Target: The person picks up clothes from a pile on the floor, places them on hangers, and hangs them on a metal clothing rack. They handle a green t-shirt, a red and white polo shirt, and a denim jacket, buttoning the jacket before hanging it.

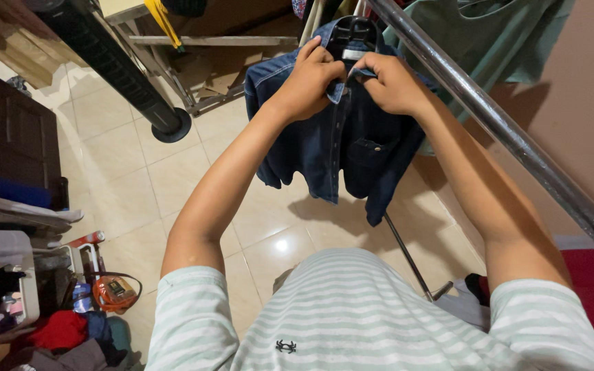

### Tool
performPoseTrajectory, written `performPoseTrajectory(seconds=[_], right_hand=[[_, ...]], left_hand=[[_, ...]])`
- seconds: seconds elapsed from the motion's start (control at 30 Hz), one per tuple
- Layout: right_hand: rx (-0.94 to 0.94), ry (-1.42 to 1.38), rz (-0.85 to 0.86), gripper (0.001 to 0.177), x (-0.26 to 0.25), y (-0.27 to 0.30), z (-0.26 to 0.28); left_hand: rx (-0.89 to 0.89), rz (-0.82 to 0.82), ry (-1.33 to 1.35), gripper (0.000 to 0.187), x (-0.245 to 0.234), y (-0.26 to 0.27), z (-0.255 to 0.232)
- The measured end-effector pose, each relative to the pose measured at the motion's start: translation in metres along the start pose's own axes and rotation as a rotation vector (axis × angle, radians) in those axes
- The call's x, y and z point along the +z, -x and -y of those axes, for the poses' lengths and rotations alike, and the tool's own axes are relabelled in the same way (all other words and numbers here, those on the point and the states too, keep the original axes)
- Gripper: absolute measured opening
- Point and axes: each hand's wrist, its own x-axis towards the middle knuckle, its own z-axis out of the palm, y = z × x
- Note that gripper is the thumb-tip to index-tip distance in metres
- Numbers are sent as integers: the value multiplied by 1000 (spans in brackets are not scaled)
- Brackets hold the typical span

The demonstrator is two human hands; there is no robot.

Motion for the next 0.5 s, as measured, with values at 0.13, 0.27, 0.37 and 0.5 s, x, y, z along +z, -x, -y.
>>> performPoseTrajectory(seconds=[0.13,0.27,0.37,0.5], right_hand=[[221,-30,61,25,-5,3,10],[89,-4,52,30,-7,4,12],[116,-13,43,26,-5,3,8],[113,-25,65,20,1,2,0]], left_hand=[[-13,-58,64,18,3,0,-6],[-26,-69,63,20,-1,0,-13],[29,-91,13,19,-10,3,-17],[179,-93,-134,14,-20,11,-25]])
